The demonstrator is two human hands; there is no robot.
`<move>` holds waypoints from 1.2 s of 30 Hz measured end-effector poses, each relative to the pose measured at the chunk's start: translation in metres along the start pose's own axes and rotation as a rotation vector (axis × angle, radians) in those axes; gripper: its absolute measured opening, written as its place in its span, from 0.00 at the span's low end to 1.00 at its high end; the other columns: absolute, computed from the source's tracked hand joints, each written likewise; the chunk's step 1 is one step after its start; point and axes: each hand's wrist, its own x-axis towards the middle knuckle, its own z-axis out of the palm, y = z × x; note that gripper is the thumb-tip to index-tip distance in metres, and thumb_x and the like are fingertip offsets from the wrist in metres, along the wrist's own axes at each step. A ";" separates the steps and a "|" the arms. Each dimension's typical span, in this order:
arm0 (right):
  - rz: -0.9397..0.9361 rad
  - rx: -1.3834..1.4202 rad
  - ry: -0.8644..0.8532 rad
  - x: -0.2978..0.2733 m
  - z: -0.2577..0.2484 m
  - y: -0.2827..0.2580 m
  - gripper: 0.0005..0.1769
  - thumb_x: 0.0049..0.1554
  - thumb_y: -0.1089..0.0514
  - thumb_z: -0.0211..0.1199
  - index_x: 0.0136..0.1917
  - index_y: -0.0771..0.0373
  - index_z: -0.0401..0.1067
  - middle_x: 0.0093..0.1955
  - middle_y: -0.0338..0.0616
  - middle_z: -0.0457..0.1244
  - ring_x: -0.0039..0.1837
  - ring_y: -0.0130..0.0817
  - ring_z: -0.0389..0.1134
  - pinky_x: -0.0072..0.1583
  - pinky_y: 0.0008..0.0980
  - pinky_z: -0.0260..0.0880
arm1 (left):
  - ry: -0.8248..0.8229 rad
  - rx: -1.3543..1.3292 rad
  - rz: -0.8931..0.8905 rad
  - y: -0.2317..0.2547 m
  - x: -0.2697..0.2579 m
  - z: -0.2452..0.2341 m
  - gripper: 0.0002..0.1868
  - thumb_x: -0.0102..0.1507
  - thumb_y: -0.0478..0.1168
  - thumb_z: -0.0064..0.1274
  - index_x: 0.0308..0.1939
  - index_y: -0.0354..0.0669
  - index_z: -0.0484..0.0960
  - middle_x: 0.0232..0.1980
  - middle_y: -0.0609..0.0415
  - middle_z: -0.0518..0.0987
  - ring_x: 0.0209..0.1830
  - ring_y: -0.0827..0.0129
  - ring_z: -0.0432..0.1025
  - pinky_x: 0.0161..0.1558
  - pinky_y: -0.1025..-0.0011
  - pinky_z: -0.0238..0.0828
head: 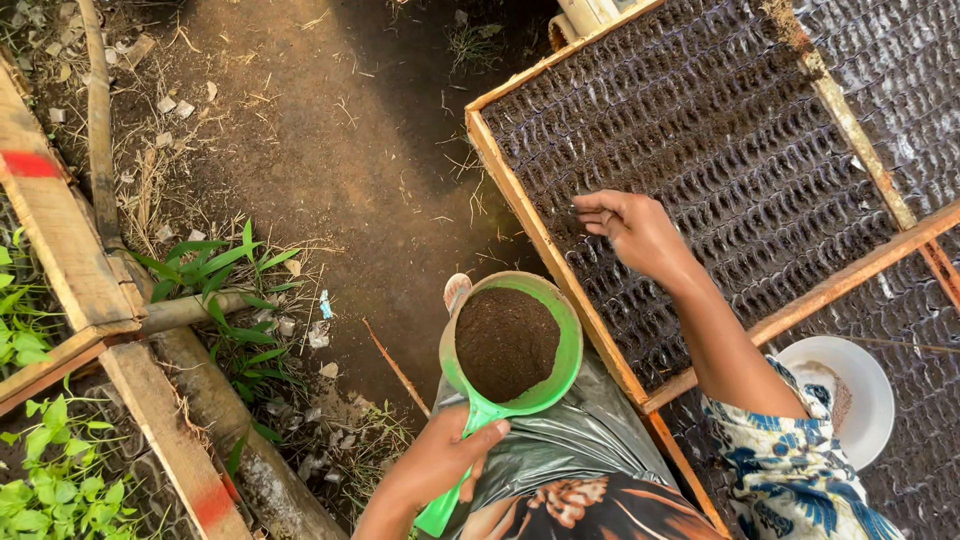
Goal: The person scoops soil from a green scoop and places it into the cells of a seedling tray. They then use a small wooden stick to tap the tray and distribute seeds from a white bowl into the cells.
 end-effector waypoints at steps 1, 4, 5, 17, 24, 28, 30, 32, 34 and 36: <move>0.002 -0.001 -0.002 -0.013 0.003 -0.013 0.22 0.59 0.75 0.44 0.64 0.71 0.69 0.64 0.59 0.65 0.64 0.45 0.69 0.68 0.37 0.70 | -0.001 -0.003 -0.001 -0.002 0.003 0.001 0.18 0.70 0.47 0.47 0.27 0.44 0.65 0.15 0.56 0.71 0.08 0.72 0.66 0.28 0.77 0.62; 0.079 0.105 -0.101 -0.048 0.020 -0.041 0.22 0.59 0.78 0.37 0.54 0.72 0.72 0.52 0.58 0.69 0.53 0.41 0.74 0.60 0.31 0.81 | 0.021 0.040 -0.066 -0.003 0.009 0.005 0.17 0.69 0.49 0.48 0.32 0.45 0.65 0.19 0.54 0.72 0.09 0.70 0.67 0.24 0.74 0.62; 0.084 0.053 -0.223 -0.057 0.034 -0.041 0.24 0.56 0.78 0.40 0.54 0.68 0.74 0.52 0.54 0.70 0.53 0.38 0.75 0.60 0.30 0.80 | 0.012 0.085 -0.081 -0.001 0.009 0.006 0.15 0.69 0.50 0.47 0.34 0.46 0.66 0.19 0.55 0.73 0.10 0.71 0.68 0.26 0.74 0.63; -0.127 -0.460 -0.738 -0.083 0.159 0.072 0.21 0.54 0.56 0.59 0.59 0.64 0.60 0.59 0.57 0.61 0.60 0.61 0.63 0.57 0.54 0.62 | -0.073 0.231 -0.057 0.012 0.009 0.016 0.13 0.69 0.50 0.47 0.38 0.46 0.69 0.18 0.55 0.74 0.10 0.70 0.70 0.28 0.73 0.66; -0.011 -0.049 -0.724 -0.077 0.086 0.015 0.03 0.59 0.57 0.57 0.48 0.54 0.69 0.44 0.36 0.66 0.47 0.28 0.66 0.51 0.29 0.64 | -0.073 0.161 -0.049 -0.004 0.011 0.016 0.14 0.70 0.49 0.47 0.36 0.47 0.67 0.19 0.55 0.72 0.10 0.70 0.69 0.23 0.75 0.63; 0.119 -0.018 -0.408 -0.072 0.042 -0.012 0.03 0.59 0.59 0.60 0.48 0.55 0.73 0.39 0.35 0.68 0.40 0.26 0.67 0.45 0.27 0.65 | -0.041 0.181 -0.089 -0.003 0.009 0.016 0.14 0.70 0.49 0.47 0.35 0.46 0.68 0.20 0.55 0.73 0.11 0.70 0.70 0.26 0.73 0.66; 0.347 -0.016 -0.187 -0.066 0.029 -0.030 0.09 0.63 0.69 0.55 0.46 0.64 0.76 0.40 0.43 0.71 0.41 0.28 0.70 0.45 0.22 0.72 | -0.028 0.181 -0.106 -0.010 0.012 0.016 0.16 0.69 0.51 0.47 0.34 0.46 0.66 0.20 0.54 0.73 0.11 0.69 0.72 0.25 0.74 0.65; 0.371 -0.077 -0.073 -0.056 0.019 -0.018 0.12 0.62 0.69 0.55 0.55 0.58 0.75 0.52 0.46 0.69 0.32 0.24 0.60 0.34 0.20 0.61 | -0.026 0.177 -0.102 -0.007 0.009 0.015 0.16 0.69 0.51 0.47 0.34 0.46 0.66 0.20 0.55 0.73 0.11 0.69 0.71 0.25 0.74 0.65; 0.395 -0.140 0.031 -0.049 0.009 -0.006 0.21 0.61 0.69 0.55 0.63 0.52 0.74 0.65 0.48 0.68 0.23 0.20 0.50 0.24 0.18 0.51 | -0.020 0.167 -0.102 -0.005 0.004 0.015 0.15 0.70 0.50 0.48 0.33 0.47 0.66 0.19 0.56 0.73 0.10 0.70 0.70 0.26 0.74 0.65; 0.386 -0.148 0.254 -0.041 -0.006 0.008 0.22 0.61 0.72 0.53 0.64 0.57 0.73 0.59 0.46 0.70 0.30 0.19 0.57 0.27 0.15 0.56 | -0.027 0.165 -0.086 -0.003 0.003 0.016 0.14 0.69 0.49 0.48 0.34 0.47 0.69 0.19 0.57 0.74 0.11 0.72 0.70 0.26 0.76 0.66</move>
